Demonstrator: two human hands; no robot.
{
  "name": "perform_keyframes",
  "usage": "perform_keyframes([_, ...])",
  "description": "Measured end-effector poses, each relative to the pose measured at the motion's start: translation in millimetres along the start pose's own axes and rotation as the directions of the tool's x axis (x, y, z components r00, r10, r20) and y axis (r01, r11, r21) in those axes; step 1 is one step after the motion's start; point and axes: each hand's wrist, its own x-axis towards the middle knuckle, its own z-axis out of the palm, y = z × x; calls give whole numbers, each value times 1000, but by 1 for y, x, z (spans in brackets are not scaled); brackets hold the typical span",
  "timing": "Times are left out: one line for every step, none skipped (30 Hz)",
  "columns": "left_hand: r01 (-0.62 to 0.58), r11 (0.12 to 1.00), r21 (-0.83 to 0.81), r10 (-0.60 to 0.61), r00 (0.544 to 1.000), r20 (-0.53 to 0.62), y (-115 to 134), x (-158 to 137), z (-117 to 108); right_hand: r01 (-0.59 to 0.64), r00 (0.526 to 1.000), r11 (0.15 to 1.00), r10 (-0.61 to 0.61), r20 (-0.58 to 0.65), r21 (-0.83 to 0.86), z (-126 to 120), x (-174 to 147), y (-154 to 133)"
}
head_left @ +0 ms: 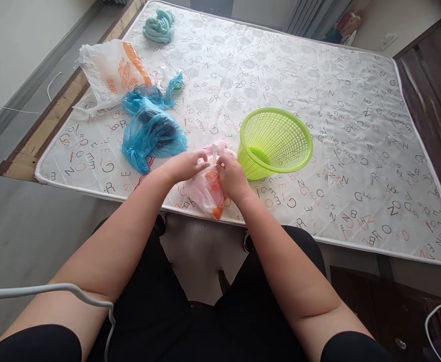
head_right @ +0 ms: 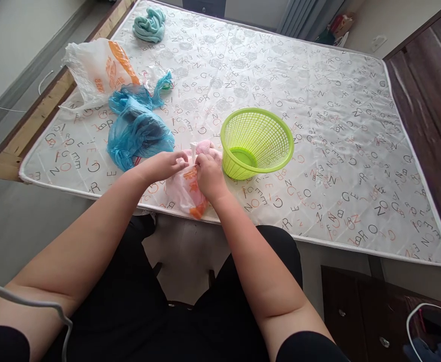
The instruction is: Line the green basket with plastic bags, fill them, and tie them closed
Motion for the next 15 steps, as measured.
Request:
perform_keyframes([-15, 1000, -15, 16, 999, 44, 1, 0, 1, 14, 1000, 1000, -13, -18, 10, 0, 0, -1])
perform_keyframes([-27, 999, -35, 29, 997, 77, 2, 0, 2, 21, 999, 1000, -21, -34, 18, 0, 0, -1])
perform_keyframes([-25, 998, -59, 31, 995, 99, 2, 0, 3, 23, 999, 999, -22, -46, 25, 0, 0, -1])
perform_keyframes([-7, 996, -87, 18, 992, 122, 2, 1, 4, 23, 998, 999, -21, -53, 34, 1, 0, -1])
perform_keyframes([28, 992, -124, -9, 988, 154, 2, 1, 5, 23, 998, 999, -20, -57, 44, 0, 0, -1])
perform_keyframes([76, 983, -167, -43, 981, 189, 1, 1, 7, 25, 998, 998, -22, -63, 55, 0, 0, -2])
perform_keyframes([129, 969, -211, -81, 972, 222, 1, 2, 8, 31, 997, 997, -27, -69, 66, 0, 0, -2])
perform_keyframes([177, 951, -254, -113, 962, 249, 0, 2, 9, 39, 996, 996, -33, -77, 78, 0, 0, -2])
perform_keyframes([214, 933, -289, -134, 953, 270, 0, 2, 10, 48, 996, 995, -40, -84, 88, -1, -1, -2])
perform_keyframes([234, 921, -313, -143, 947, 286, 0, 2, 11, 55, 995, 994, -47, -89, 97, -1, -1, -3])
perform_keyframes([237, 917, -322, -139, 944, 298, 1, 2, 11, 61, 994, 992, -52, -92, 106, -1, -1, -4])
perform_keyframes([225, 921, -319, -124, 943, 308, 2, 2, 11, 66, 994, 991, -55, -95, 114, -2, -1, -5])
perform_keyframes([203, 929, -309, -100, 943, 319, 3, 1, 10, 68, 994, 990, -57, -98, 122, -2, -2, -6])
perform_keyframes([179, 938, -296, -77, 942, 326, 5, 0, 8, 71, 993, 989, -57, -104, 128, -2, -2, -7])
perform_keyframes([160, 946, -282, -63, 944, 325, 7, 0, 7, 74, 992, 988, -59, -113, 133, -3, -3, -8])
